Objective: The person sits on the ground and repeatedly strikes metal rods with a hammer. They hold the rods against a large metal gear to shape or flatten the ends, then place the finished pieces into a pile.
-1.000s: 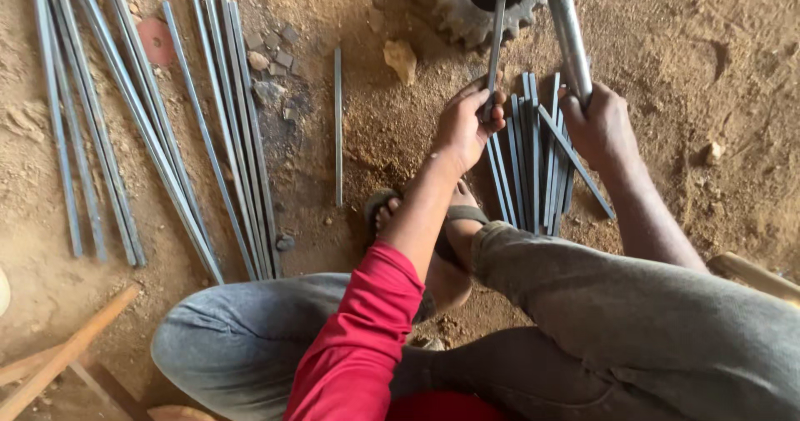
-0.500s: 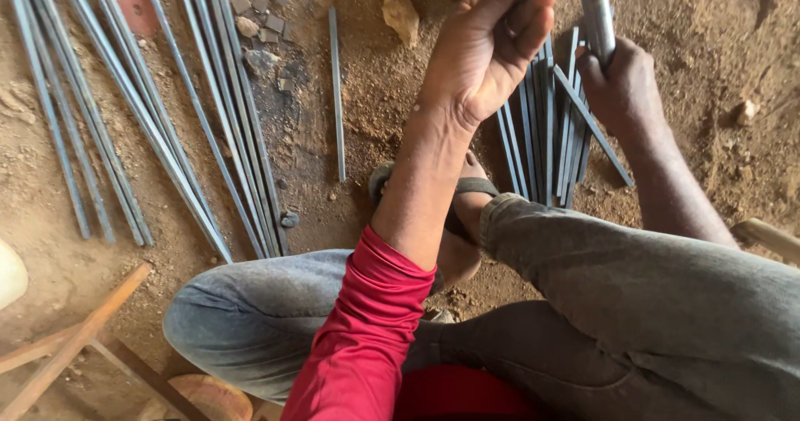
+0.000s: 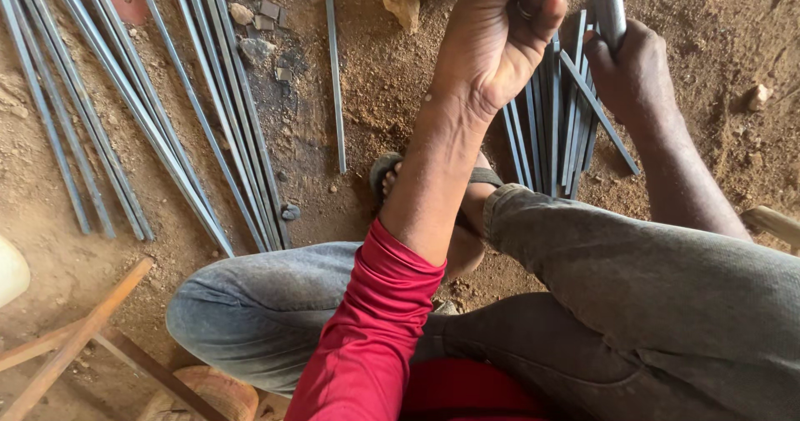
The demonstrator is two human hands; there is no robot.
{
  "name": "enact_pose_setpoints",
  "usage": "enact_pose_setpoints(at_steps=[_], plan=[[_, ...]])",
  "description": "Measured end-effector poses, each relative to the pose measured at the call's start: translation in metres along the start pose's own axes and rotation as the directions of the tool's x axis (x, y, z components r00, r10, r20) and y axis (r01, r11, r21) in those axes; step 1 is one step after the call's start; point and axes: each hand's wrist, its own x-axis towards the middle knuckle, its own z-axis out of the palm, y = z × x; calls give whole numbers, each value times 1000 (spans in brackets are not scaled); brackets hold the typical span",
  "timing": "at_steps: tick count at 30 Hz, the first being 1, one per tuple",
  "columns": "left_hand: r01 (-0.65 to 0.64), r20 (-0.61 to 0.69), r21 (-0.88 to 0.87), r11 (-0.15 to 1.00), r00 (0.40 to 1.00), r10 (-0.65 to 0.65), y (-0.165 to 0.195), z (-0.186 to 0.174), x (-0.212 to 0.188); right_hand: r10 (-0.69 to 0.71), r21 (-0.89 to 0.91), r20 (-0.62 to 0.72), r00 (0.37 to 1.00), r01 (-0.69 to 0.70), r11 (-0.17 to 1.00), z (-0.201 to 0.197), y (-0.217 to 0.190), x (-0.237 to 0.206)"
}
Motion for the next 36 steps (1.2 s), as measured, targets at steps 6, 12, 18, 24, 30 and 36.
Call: enact_pose_setpoints(at_steps=[6,12,18,24,30,36], plan=[[64,53,-72,995,997,-61,-1,-2,-1,-8,2,1,1000,8,1000,4,2,-3],[155,54,-143,978,987,-149,-3,-1,-3,-2,2,-19,1000,2,1000,7,5,-6],[154,130,-163,974,983,-134,-11,-6,3,-15,15,-25,1000,15,1000,10,9,-8],[133,83,-162,978,989,-121,-14,-11,1,1,13,-13,1000,-1,1000,15,21,-7],[70,-51,10,998,996,-69,-17,-30,-7,-54,41,-16,998,54,998,15,23,-9],[154,-438,715,682,859,265,-2,-86,-22,316,372,98,944,-329,868,22,-9,-34]])
